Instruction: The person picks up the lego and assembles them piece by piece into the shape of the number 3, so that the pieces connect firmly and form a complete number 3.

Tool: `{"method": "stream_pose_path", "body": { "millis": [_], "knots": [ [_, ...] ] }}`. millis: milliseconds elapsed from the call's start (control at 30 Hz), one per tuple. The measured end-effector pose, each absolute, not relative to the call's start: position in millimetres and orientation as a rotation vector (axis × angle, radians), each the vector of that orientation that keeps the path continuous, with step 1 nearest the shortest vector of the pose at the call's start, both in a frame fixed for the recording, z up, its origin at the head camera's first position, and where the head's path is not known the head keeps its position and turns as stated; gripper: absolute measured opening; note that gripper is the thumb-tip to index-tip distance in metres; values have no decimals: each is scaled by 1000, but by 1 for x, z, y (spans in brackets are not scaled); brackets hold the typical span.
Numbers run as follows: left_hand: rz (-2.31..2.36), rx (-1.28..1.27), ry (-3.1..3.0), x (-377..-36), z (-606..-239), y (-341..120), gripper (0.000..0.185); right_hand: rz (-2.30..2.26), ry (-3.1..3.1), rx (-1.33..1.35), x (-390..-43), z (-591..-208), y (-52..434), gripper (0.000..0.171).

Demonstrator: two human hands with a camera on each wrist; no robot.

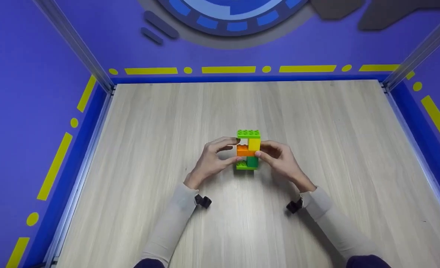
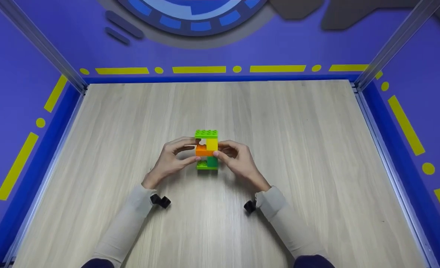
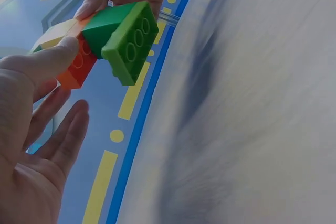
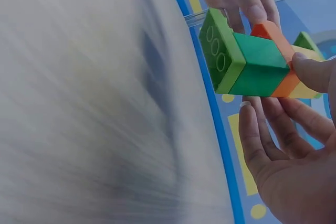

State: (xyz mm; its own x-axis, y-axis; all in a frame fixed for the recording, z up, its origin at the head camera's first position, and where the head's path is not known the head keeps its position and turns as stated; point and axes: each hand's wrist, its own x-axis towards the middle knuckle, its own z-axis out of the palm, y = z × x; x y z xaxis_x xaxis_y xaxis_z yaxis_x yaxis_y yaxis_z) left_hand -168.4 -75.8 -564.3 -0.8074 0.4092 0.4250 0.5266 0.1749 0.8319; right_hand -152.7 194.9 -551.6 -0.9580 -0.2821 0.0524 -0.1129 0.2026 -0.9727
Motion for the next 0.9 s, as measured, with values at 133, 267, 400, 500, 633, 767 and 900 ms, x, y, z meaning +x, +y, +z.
{"method": "stream_pose_path", "body": {
  "millis": [133,267,400,500,633,767,900],
  "knots": [
    [-1674,-962,-2285,-170,-563,-73,45,-1838,2339,-357,-153,-548,195,35],
    [-1663,-999,-2283,-171,-561,-72,41,-1817,2333,-315,-153,-545,195,36],
    [-1666,-1010,-2284,-172,-561,-71,35,-1820,2298,-284,-155,-542,195,36],
    [-1640,-1012,-2285,-174,-560,-71,34,-1839,2274,-284,-157,-541,195,37],
    [-1573,-1004,-2294,-176,-559,-71,35,-1855,2257,-296,-159,-541,195,38],
    [-1567,-1000,-2301,-179,-558,-70,35,-1850,2257,-298,-161,-540,196,39],
    [-1577,-1004,-2323,-183,-556,-69,34,-1868,2253,-279,-164,-538,196,40]
  ]
}}
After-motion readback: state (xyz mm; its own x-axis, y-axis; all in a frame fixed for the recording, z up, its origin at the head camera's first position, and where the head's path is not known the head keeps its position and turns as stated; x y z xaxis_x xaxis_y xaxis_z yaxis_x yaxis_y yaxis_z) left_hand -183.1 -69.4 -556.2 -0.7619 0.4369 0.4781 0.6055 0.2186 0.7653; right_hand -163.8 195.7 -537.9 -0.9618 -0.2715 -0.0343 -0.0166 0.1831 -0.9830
